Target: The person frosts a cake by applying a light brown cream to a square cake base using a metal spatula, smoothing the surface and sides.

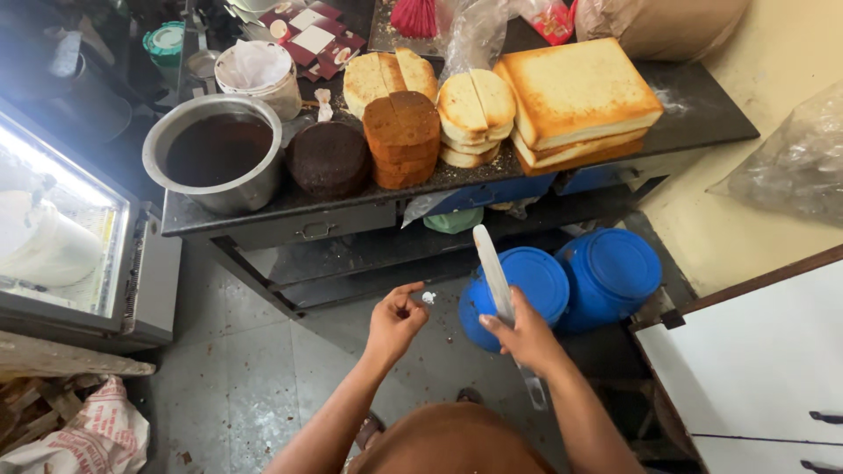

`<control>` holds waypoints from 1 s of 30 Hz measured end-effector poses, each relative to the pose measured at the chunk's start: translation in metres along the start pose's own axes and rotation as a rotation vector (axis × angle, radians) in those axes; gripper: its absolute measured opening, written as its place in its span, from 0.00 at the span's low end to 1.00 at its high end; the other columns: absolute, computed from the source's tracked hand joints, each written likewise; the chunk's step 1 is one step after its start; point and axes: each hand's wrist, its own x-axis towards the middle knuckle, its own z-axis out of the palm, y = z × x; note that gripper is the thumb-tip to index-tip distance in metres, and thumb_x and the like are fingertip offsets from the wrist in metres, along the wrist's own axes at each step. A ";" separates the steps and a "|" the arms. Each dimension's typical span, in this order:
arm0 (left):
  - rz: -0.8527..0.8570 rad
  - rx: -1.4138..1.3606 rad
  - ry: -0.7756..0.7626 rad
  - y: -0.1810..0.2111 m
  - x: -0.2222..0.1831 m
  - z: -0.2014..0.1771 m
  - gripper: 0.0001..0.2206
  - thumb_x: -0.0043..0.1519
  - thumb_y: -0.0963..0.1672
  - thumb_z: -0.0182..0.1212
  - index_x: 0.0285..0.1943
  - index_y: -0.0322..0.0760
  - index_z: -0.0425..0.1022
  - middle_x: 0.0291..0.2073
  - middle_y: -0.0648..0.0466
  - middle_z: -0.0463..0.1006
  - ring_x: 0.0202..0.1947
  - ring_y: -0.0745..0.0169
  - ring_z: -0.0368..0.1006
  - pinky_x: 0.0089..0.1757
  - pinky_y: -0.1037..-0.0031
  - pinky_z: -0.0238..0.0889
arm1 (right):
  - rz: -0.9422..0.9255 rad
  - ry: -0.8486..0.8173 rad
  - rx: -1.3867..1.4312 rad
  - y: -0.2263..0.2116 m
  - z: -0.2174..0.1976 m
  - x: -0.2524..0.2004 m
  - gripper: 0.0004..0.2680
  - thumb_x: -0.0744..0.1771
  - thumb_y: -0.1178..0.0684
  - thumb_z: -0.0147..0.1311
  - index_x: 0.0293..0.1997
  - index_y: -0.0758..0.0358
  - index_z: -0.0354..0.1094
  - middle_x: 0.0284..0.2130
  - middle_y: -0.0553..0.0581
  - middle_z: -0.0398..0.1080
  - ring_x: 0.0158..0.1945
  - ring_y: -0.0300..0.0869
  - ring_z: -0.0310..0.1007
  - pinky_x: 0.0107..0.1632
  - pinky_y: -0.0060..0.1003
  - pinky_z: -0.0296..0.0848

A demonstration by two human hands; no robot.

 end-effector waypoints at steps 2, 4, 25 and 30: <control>0.059 -0.018 0.030 -0.005 -0.001 -0.001 0.05 0.57 0.36 0.64 0.31 0.28 0.72 0.53 0.46 0.82 0.49 0.68 0.77 0.44 0.77 0.69 | -0.033 0.002 -0.012 0.003 -0.001 -0.021 0.21 0.65 0.48 0.61 0.62 0.63 0.59 0.32 0.54 0.71 0.27 0.36 0.69 0.27 0.33 0.73; -0.172 -0.025 0.006 0.000 -0.009 0.001 0.23 0.50 0.35 0.59 0.57 0.36 0.73 0.42 0.51 0.79 0.39 0.70 0.74 0.40 0.78 0.69 | -0.063 0.004 -0.025 0.007 -0.002 -0.028 0.23 0.64 0.47 0.61 0.64 0.62 0.58 0.30 0.58 0.70 0.26 0.38 0.68 0.28 0.33 0.72; -0.281 -0.024 -0.122 -0.002 -0.008 0.022 0.13 0.57 0.39 0.67 0.50 0.32 0.76 0.29 0.60 0.74 0.30 0.73 0.70 0.34 0.79 0.65 | -0.077 -0.013 0.007 0.008 -0.004 -0.029 0.26 0.64 0.46 0.60 0.68 0.60 0.53 0.44 0.57 0.72 0.40 0.38 0.74 0.28 0.33 0.78; -0.327 0.006 -0.159 0.001 -0.010 0.021 0.12 0.59 0.39 0.68 0.50 0.32 0.76 0.24 0.60 0.71 0.27 0.73 0.68 0.33 0.79 0.64 | -0.094 0.043 0.069 0.008 -0.007 -0.030 0.23 0.64 0.49 0.60 0.65 0.61 0.57 0.39 0.54 0.72 0.38 0.35 0.74 0.28 0.32 0.77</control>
